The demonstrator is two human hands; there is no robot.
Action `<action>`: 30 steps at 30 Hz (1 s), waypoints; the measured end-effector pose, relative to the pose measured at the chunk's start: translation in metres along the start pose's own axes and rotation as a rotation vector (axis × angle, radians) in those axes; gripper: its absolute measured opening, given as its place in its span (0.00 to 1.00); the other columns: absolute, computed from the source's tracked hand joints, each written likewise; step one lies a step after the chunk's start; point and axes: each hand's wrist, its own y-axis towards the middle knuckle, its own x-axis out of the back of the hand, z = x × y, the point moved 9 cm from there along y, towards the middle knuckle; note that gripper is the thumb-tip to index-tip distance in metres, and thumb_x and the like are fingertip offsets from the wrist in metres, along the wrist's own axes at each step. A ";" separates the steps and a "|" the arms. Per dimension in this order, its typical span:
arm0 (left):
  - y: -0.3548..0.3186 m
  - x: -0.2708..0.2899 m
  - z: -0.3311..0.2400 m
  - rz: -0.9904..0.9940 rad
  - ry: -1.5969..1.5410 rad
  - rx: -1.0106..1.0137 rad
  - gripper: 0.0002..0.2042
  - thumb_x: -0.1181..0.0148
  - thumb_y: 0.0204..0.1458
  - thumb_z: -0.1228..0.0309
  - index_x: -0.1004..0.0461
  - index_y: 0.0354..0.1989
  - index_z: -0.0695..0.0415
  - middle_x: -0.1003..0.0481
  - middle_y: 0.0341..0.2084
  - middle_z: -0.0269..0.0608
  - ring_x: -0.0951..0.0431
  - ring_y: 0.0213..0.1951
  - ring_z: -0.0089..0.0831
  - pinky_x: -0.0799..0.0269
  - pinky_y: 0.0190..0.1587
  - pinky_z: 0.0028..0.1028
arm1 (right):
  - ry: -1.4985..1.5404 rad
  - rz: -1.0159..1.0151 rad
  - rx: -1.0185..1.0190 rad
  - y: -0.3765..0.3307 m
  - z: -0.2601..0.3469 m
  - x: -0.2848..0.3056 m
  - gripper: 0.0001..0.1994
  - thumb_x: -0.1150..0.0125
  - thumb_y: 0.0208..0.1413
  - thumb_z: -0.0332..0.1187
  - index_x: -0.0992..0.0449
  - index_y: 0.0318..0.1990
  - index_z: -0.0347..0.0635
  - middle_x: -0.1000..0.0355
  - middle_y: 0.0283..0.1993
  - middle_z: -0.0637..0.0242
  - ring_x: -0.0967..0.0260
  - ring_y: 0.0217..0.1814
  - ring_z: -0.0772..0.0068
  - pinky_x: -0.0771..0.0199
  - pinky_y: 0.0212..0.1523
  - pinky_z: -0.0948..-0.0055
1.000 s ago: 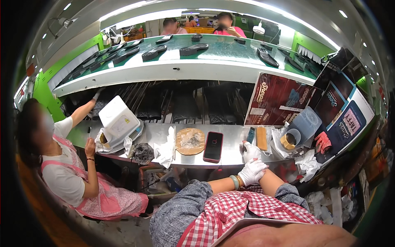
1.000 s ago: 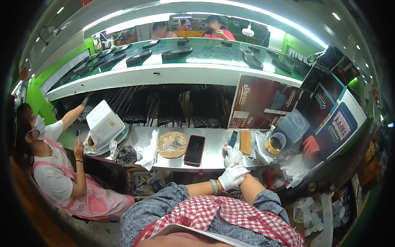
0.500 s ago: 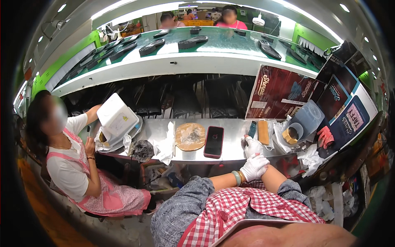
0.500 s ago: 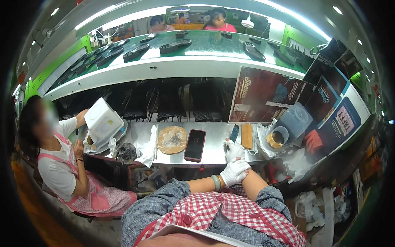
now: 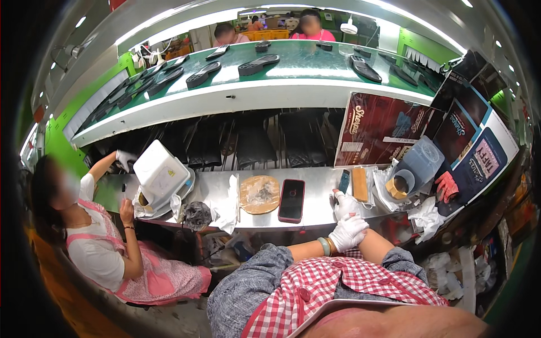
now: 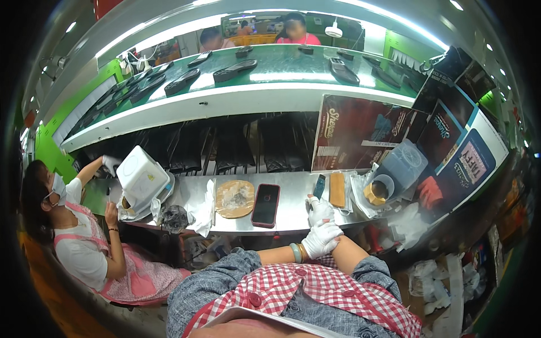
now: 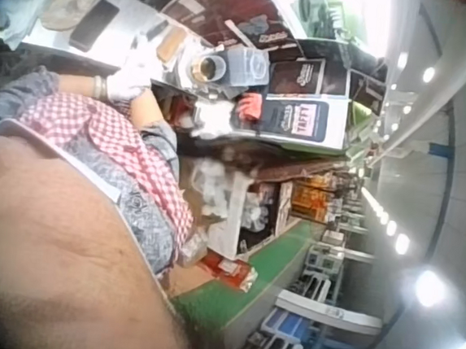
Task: The person scrubs the sole of a black slipper using a small blue brush. They repeatedly dip the brush into a container of liquid and scrub the textured surface of the slipper sole. The person handles the slipper with gloved hands, turning it to access different areas of the sole.
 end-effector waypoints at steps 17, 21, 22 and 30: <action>0.238 0.354 0.092 -0.391 0.849 -0.089 0.15 0.43 0.44 0.69 0.27 0.41 0.61 0.26 0.38 0.52 0.27 0.43 0.51 0.32 0.48 0.41 | 0.106 0.026 -0.013 0.009 -0.004 0.004 0.10 0.44 0.50 0.27 0.23 0.40 0.42 0.25 0.34 0.55 0.27 0.34 0.54 0.27 0.35 0.61; 0.247 0.461 0.215 -0.207 1.122 0.810 0.36 0.40 0.43 0.47 0.35 0.59 0.55 0.35 0.58 0.48 0.38 0.61 0.44 0.41 0.61 0.42 | 0.170 0.077 -0.055 0.012 -0.004 0.004 0.10 0.44 0.50 0.27 0.23 0.41 0.42 0.25 0.33 0.54 0.27 0.34 0.53 0.28 0.36 0.60; 0.236 0.473 0.240 -0.105 1.101 0.939 0.37 0.39 0.42 0.47 0.36 0.60 0.52 0.36 0.59 0.48 0.40 0.63 0.44 0.42 0.62 0.39 | 0.206 0.078 -0.063 0.012 -0.004 0.004 0.10 0.44 0.50 0.27 0.23 0.41 0.42 0.26 0.33 0.54 0.27 0.35 0.53 0.28 0.36 0.60; 0.228 0.485 0.296 -0.086 0.782 0.769 0.32 0.33 0.39 0.53 0.31 0.57 0.47 0.31 0.54 0.53 0.31 0.56 0.45 0.39 0.60 0.32 | 0.111 0.094 -0.048 0.012 -0.001 0.004 0.08 0.43 0.51 0.29 0.23 0.40 0.42 0.26 0.33 0.52 0.28 0.34 0.50 0.29 0.35 0.57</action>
